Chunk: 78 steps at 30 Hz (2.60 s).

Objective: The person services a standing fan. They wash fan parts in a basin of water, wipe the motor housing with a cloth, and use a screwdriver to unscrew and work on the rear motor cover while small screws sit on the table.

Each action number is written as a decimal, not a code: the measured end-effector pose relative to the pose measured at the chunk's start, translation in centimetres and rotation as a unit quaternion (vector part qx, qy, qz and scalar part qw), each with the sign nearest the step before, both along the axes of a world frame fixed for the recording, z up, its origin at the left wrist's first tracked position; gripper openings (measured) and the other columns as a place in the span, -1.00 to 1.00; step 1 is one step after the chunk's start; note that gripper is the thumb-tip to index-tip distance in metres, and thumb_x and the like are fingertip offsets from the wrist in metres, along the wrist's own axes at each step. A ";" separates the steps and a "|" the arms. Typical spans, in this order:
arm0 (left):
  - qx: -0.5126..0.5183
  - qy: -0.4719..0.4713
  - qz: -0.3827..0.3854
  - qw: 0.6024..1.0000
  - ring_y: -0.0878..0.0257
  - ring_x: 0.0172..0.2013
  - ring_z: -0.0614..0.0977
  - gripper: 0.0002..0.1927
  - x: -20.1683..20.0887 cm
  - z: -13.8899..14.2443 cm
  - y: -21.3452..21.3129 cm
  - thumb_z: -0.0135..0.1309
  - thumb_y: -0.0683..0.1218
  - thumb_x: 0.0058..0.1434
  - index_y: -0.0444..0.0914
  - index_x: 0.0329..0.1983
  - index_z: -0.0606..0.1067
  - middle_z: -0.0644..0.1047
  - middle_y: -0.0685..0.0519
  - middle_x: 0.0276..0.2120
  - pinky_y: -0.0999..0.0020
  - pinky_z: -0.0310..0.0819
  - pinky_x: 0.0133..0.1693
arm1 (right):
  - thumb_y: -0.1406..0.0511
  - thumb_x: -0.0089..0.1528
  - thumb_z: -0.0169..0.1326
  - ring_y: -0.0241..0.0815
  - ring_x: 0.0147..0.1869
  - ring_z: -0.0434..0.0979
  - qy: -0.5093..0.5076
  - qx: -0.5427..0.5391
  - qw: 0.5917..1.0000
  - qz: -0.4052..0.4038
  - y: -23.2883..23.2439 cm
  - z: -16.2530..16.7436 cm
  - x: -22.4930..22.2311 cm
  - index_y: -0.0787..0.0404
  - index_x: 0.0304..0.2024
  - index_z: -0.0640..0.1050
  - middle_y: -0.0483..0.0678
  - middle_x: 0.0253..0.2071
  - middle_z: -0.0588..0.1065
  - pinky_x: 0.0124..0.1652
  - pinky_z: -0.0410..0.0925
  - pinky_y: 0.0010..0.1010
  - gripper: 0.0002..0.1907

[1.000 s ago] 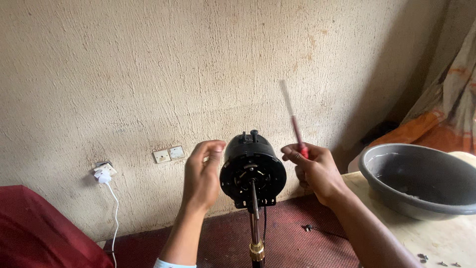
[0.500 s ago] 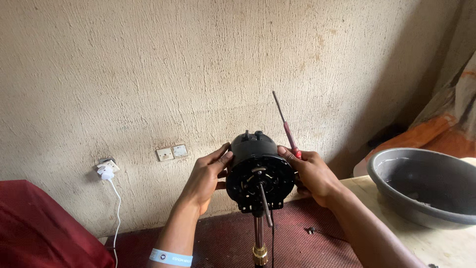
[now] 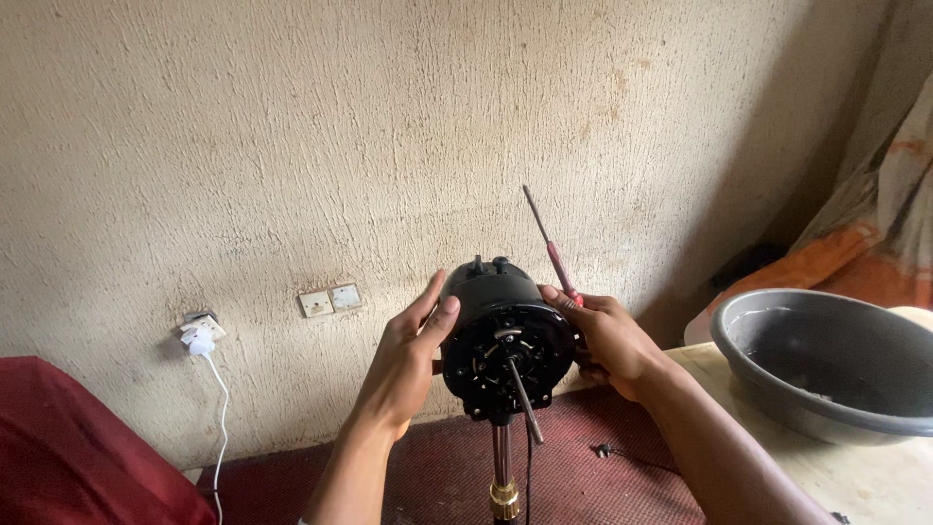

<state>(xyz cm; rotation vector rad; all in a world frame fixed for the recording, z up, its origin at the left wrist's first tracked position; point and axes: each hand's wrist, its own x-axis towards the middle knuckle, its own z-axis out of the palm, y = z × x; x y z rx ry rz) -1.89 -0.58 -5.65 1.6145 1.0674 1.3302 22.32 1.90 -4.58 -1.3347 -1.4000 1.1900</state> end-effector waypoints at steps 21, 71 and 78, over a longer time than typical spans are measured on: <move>0.119 0.031 0.016 0.992 -0.06 0.34 0.46 -0.05 1.5 -0.9 -3.0 0.21 -0.05 0.03 -0.31 0.49 0.13 0.44 -0.25 0.30 -0.02 0.20 0.36 | 0.02 0.24 0.00 -0.44 -0.67 0.00 0.091 0.052 0.987 0.118 -1.7 -1.4 1.6 0.03 0.46 0.28 -0.32 -0.65 0.08 -0.67 0.00 -0.51 -0.26; 0.158 -0.016 0.186 0.970 0.13 -0.09 0.76 -0.79 1.5 -4.3 -3.8 0.11 -0.26 0.15 -0.34 -0.13 0.59 0.55 -0.07 0.05 0.28 0.70 -0.08 | 0.07 0.32 -0.05 -0.36 -0.56 0.12 0.084 0.052 0.994 -0.035 -4.2 -3.2 0.7 0.16 0.26 0.52 -0.20 -0.61 0.25 -0.53 0.10 -0.47 -0.46; 0.177 -0.005 0.175 0.968 0.12 0.00 0.70 -0.71 2.0 -2.9 -5.8 0.11 -0.29 0.16 -0.34 -0.02 0.54 0.53 -0.07 0.09 0.26 0.68 -0.02 | 0.15 0.28 0.12 -0.26 -0.22 0.57 -0.014 0.103 0.992 -0.072 -6.7 -2.8 1.2 0.19 0.21 0.54 -0.05 -0.13 0.67 -0.23 0.43 -0.39 -0.52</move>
